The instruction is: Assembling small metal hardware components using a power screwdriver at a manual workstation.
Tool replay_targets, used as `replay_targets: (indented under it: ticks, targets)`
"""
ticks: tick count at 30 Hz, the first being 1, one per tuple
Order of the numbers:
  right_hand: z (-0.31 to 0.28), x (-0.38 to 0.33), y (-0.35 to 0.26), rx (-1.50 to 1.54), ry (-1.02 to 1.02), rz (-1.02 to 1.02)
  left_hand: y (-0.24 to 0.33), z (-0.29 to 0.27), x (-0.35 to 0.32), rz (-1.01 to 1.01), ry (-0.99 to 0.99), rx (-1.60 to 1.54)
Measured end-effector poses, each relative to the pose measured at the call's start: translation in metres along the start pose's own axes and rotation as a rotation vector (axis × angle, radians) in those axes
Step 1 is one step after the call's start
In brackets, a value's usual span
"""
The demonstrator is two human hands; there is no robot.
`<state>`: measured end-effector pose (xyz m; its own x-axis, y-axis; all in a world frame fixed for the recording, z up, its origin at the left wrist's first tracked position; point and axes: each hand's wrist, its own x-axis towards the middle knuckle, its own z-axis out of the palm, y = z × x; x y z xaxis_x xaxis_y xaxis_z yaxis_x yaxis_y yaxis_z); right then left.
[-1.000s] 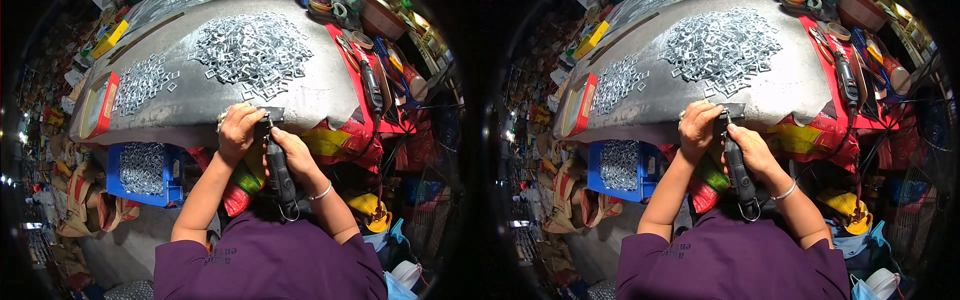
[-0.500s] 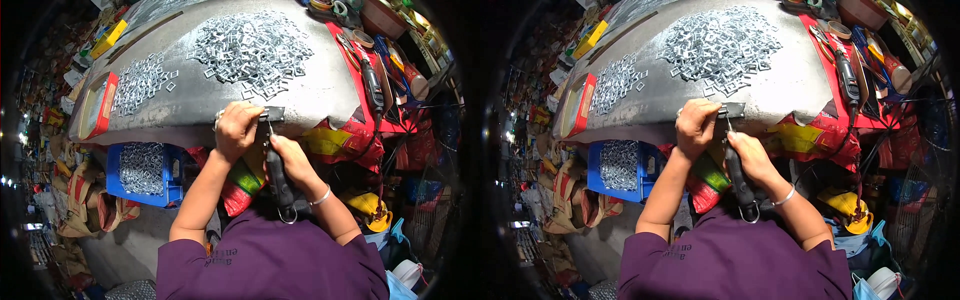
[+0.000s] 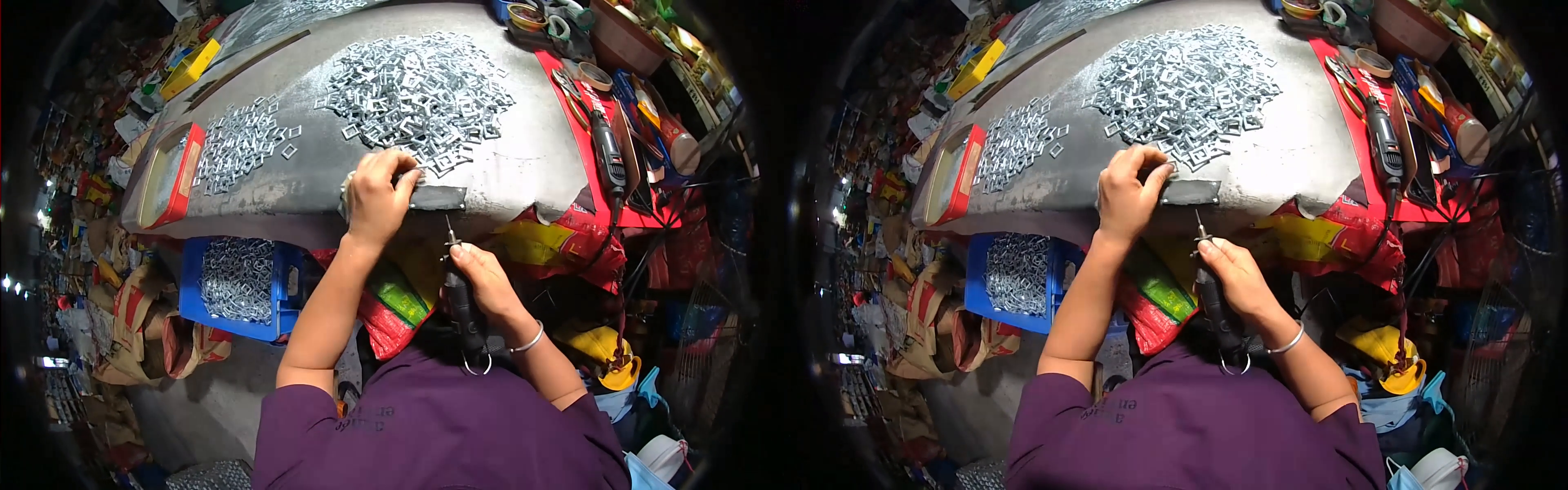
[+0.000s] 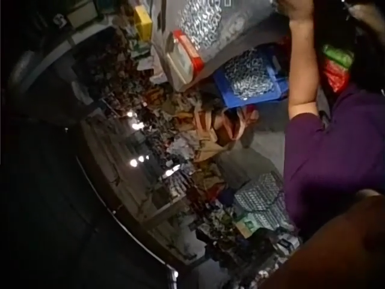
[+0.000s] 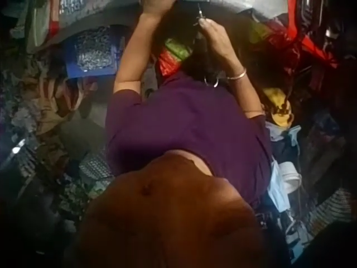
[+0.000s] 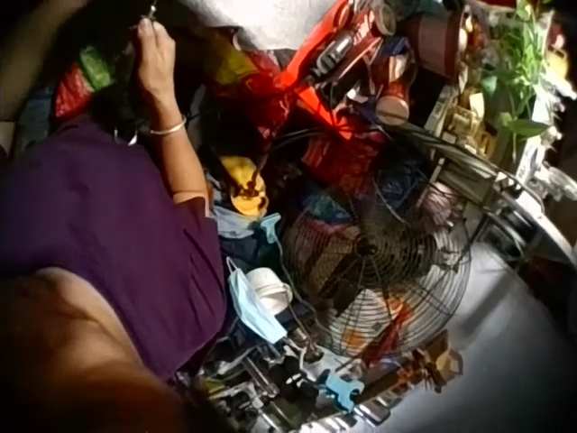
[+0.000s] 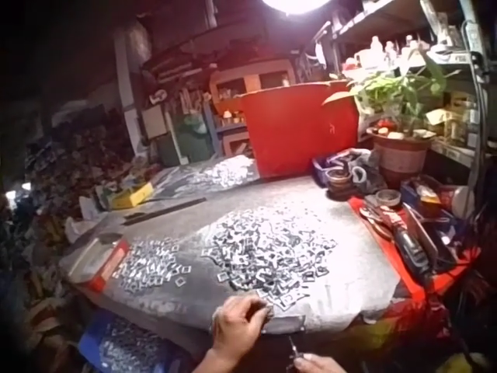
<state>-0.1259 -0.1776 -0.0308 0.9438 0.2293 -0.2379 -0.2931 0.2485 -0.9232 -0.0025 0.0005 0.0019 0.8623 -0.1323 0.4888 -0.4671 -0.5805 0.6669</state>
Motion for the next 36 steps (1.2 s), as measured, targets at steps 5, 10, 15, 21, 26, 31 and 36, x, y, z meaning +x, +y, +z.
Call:
replay_targets:
  ticks: [5,10,15,21,26,31,36]
  targets:
    - [-0.007,0.005,-0.009,0.042,-0.012,0.085,-0.001,0.014,-0.023,0.311,0.061,-0.171]
    - [0.002,0.021,-0.009,0.126,-0.037,0.147,-0.016,0.021,-0.033,0.462,0.127,-0.163]
    - [0.008,0.021,-0.025,0.167,-0.008,0.192,-0.020,0.022,-0.036,0.492,0.122,-0.135]
    - [0.012,0.019,-0.028,0.154,-0.013,0.144,-0.020,0.023,-0.038,0.494,0.135,-0.098]
    - [0.019,0.025,-0.018,0.143,-0.022,0.066,-0.018,0.022,-0.038,0.487,0.126,-0.099]
    - [0.020,0.029,-0.017,0.125,-0.017,0.076,-0.018,0.022,-0.037,0.479,0.122,-0.106]
    - [0.011,0.026,-0.017,0.085,0.009,0.136,-0.018,0.012,-0.033,0.425,0.114,-0.088]
